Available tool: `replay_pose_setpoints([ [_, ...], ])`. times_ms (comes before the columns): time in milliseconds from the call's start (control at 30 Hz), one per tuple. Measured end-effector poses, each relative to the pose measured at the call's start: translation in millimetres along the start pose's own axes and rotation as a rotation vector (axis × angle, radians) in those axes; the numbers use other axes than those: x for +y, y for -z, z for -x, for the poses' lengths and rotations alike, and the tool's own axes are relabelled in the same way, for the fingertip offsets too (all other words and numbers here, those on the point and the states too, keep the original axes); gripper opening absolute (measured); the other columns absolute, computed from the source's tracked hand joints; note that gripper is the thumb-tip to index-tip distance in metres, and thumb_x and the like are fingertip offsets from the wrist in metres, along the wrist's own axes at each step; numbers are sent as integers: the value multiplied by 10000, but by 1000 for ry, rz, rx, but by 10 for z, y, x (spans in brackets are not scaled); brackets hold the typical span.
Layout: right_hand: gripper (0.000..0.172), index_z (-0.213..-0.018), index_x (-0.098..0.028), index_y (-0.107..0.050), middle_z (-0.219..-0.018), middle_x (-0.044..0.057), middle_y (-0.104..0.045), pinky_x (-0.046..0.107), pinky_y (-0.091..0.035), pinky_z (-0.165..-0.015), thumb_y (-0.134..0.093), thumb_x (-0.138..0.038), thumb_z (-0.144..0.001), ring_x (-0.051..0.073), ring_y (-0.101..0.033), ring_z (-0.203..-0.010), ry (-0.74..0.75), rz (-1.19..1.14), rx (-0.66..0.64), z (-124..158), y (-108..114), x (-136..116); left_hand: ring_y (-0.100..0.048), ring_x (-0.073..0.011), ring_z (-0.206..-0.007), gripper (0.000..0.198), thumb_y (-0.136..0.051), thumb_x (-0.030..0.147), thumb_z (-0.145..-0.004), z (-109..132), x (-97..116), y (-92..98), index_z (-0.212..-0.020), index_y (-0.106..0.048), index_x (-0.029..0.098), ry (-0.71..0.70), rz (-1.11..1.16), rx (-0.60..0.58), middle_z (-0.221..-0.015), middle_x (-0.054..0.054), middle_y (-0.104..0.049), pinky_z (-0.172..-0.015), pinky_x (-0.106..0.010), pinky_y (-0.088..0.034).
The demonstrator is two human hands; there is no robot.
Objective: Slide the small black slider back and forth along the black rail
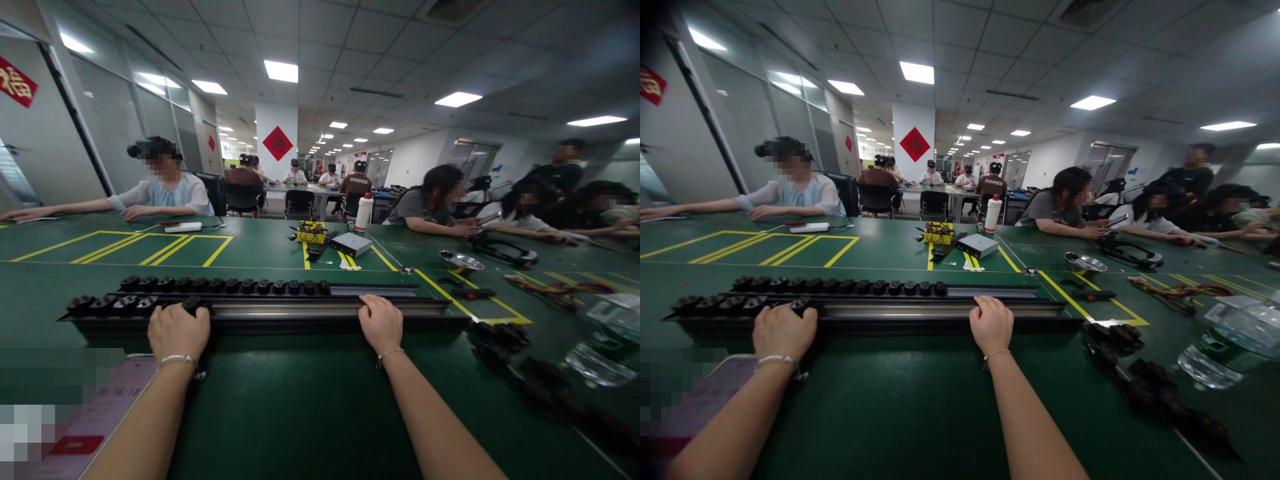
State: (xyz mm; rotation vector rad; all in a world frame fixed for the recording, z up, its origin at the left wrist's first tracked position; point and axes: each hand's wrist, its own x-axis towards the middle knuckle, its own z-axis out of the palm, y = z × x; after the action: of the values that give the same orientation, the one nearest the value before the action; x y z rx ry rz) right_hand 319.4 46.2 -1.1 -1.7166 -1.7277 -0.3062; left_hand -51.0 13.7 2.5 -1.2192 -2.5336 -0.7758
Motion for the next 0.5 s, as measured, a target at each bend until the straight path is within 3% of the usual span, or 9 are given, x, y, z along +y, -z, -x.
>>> replay_pose_setpoints([
  [200, 342, -993, -225, -674, -1057, 25, -663, 345, -364, -885, -421, -206, -764, 191, -548, -1023, 15, 8, 13, -2, -8, 9, -396, -317, -1203, 481, -389, 345, -742, 25, 68, 100, -1049, -582, 29, 44, 7, -9, -1132, -237, -563, -956, -424, -345],
  [500, 349, -996, -233, -671, -1068, 22, -659, 352, -368, -868, -407, -215, -769, 197, -546, -1035, 1, 15, 6, -2, 0, 3, -391, -300, -1193, 466, -388, 354, -744, 19, 65, 39, -1053, -571, 58, 54, 15, 26, -1157, -218, -550, -962, -424, -315],
])
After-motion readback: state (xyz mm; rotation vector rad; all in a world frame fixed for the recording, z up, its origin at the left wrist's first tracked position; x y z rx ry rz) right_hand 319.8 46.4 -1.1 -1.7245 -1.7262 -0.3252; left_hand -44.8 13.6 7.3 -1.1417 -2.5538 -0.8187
